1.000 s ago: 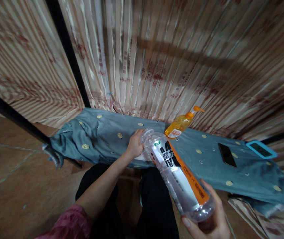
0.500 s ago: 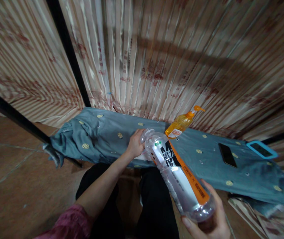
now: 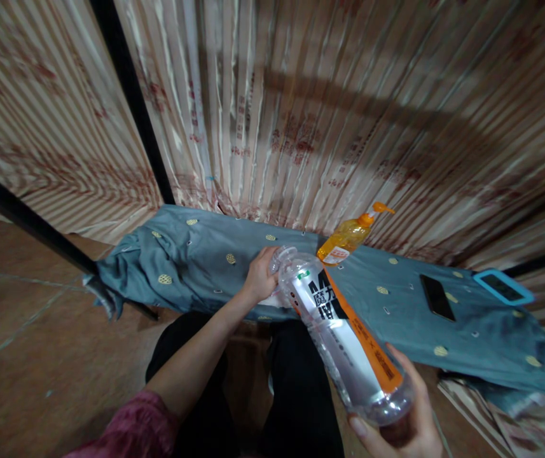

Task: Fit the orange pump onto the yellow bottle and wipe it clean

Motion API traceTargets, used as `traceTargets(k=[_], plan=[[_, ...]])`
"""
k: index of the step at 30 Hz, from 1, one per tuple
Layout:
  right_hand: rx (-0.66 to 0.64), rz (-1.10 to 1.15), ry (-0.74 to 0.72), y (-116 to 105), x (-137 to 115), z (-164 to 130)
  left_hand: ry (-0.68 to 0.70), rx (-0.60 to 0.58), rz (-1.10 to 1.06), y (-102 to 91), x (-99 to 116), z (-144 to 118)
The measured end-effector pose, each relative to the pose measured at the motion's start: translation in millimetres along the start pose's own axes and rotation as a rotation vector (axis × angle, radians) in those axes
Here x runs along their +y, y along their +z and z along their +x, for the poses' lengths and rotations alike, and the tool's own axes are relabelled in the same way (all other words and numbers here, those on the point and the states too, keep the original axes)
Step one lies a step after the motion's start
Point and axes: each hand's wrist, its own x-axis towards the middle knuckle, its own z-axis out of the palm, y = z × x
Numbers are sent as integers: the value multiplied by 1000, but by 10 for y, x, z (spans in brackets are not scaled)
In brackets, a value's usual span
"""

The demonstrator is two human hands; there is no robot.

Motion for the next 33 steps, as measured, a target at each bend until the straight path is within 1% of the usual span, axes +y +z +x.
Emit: traceTargets(k=[4,10,13,15,18,22,25,29,33], plan=[[-14,-2,-3,-16,31,17,-1,-1,-4,-3,1,-1],[-25,-2,-20,-82,152,71,11,13,-2,7,-3,0],[-52,-9,-33,-112,206,100,14,9,6,7,-6,1],[-66,3,-31,-110,205,101,15,5,10,5,-5,1],[-28,-5,-19,-69,142,63,11,10,5,-1,-1,0],[-27,17,5,-9,40,8,14,14,-2,-1,2,0],[-17,29,16,7,14,-3,18,13,-8,6,-6,1],[-20,42,17,-22,82,25,15,20,-10,14,-14,-1],[-38,53,-26,-74,185,64,8,14,-11,4,-4,-2]])
